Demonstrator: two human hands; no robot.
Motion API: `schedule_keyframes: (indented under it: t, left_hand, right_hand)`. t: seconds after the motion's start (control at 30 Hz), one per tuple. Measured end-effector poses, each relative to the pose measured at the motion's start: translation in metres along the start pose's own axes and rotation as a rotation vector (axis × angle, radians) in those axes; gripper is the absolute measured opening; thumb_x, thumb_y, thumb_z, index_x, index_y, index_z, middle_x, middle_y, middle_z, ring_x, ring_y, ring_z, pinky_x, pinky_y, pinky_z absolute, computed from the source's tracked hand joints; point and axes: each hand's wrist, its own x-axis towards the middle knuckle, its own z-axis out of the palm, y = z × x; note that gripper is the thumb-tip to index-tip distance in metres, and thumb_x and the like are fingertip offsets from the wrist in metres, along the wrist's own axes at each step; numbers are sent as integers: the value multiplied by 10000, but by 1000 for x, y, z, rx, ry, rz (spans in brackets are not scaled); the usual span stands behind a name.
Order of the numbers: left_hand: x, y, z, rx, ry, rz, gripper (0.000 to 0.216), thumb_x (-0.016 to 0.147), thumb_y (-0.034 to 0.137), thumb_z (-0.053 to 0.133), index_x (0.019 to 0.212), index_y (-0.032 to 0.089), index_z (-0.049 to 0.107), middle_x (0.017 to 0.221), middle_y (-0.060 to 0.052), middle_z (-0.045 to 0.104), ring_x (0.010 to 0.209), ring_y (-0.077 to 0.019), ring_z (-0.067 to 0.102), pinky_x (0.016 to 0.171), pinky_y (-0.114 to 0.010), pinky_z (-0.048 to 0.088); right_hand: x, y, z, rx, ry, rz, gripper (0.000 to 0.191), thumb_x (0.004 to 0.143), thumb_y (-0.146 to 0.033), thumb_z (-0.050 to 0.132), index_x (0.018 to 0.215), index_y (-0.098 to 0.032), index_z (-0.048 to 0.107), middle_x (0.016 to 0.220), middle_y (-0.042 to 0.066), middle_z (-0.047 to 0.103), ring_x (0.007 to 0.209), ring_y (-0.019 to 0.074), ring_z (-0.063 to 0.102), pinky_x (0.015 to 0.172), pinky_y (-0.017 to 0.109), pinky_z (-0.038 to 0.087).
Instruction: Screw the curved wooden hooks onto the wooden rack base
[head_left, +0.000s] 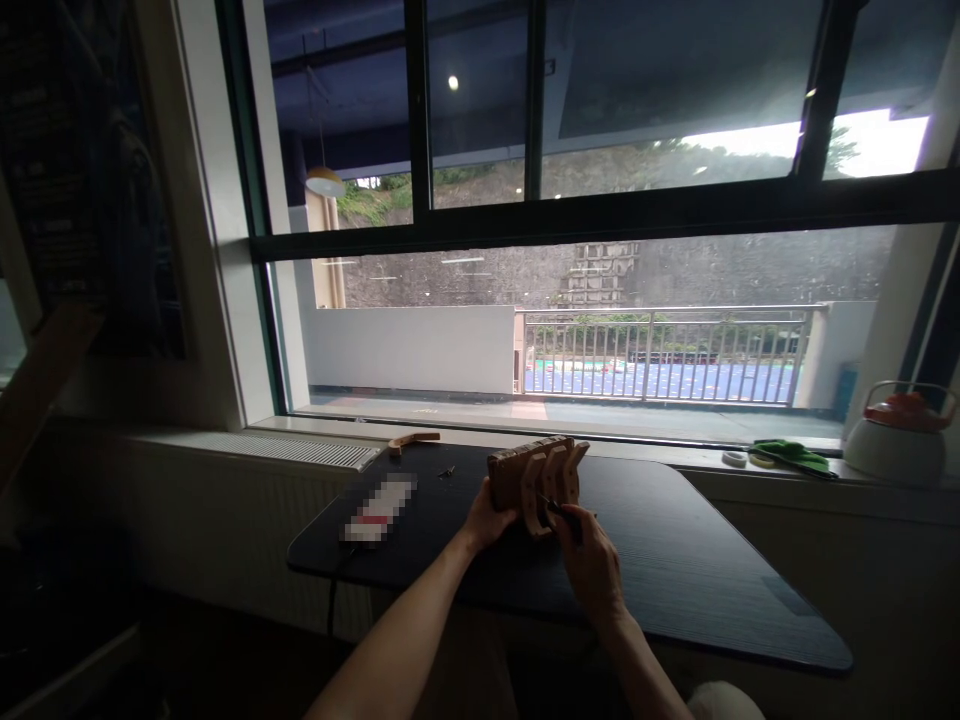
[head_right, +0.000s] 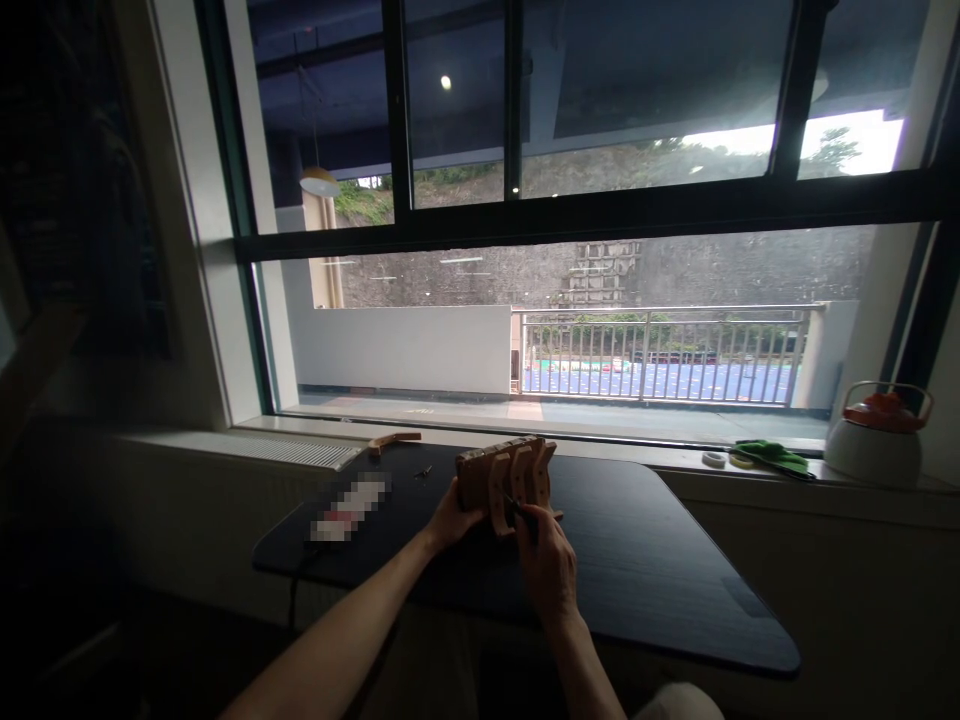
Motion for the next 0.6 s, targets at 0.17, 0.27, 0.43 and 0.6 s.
schedule_keyframes:
  t: [0.17,0.27,0.43,0.6]
  left_hand:
    - [-1,1,2,-57,24,-14,538,478,158,800,963,203,573,881,-28,665,872,-243,602,790,-356,466]
    - [-2,1,2,-65,36,-15,538,471,156,801,959,206,580,868,-24,665,871,-244,602,794,-357,464]
    - [1,-4,0,-15,14,19,565,499,162,790,1010,202,553,883,-18,653,894,-233,597,821,-366,453]
    - [2,-6,-1,35,-8,46,559,531,184,780,1034,202,536,915,-26,647,896,-231,594,827,-371,448]
  right_hand:
    - [-1,-1,0,-35,-4,12,274,862,-379,428,1056,-205,512,947,65,644,824,206,619,667,302,464]
    - [-1,-1,1,-35,18,-3,279,849,-355,445,1076,-199,488,983,74,633,841,205,617,685,305,466]
    - [-1,-1,0,5,25,-43,246,868,-364,431,1044,-206,501,968,70,638,869,204,611,706,300,462]
    - [-1,-2,-2,3,-8,17,249,868,-387,432,1029,-211,506,895,48,658,789,200,629,641,282,452]
